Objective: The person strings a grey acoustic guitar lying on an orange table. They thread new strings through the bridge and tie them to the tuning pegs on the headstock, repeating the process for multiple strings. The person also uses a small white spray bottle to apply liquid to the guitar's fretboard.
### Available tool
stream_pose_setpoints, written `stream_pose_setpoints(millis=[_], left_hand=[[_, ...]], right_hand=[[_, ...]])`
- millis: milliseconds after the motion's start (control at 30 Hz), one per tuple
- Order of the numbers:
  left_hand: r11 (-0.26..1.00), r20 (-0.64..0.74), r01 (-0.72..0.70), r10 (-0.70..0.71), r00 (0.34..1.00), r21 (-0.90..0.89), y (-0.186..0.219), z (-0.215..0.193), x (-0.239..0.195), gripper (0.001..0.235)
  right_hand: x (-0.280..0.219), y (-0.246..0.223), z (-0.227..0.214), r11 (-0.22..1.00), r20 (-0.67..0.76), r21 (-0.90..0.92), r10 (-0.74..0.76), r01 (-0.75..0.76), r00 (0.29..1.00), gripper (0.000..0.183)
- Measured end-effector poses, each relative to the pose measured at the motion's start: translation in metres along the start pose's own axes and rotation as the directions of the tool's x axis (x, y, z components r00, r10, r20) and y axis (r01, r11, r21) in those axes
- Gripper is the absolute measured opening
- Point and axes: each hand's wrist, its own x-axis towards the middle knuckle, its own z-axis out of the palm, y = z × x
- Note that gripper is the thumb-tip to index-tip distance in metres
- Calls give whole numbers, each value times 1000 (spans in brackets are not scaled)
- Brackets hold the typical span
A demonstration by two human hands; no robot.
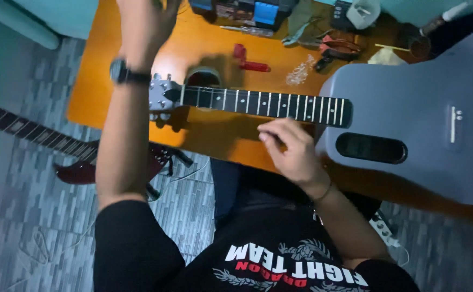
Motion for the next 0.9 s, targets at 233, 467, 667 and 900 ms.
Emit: stream_pose_setpoints(millis=[233,467,667,900], left_hand=[[900,-57,436,-434,899,16,43,-68,-133,6],[829,71,554,-558,827,74,30,-55,-155,22],[910,101,383,-401,910,159,16,-61,-145,19],[905,327,426,-406,854,11,-3,-66,-139,33]], right_hand=[[56,-7,38,886,50,-371,-280,278,959,15],[112,-3,117,832,195,-433,-289,347,937,12],[140,-4,154,860,264,-409,-207,304,942,11],[174,-8,174,884,360,-379,-133,275,923,15]])
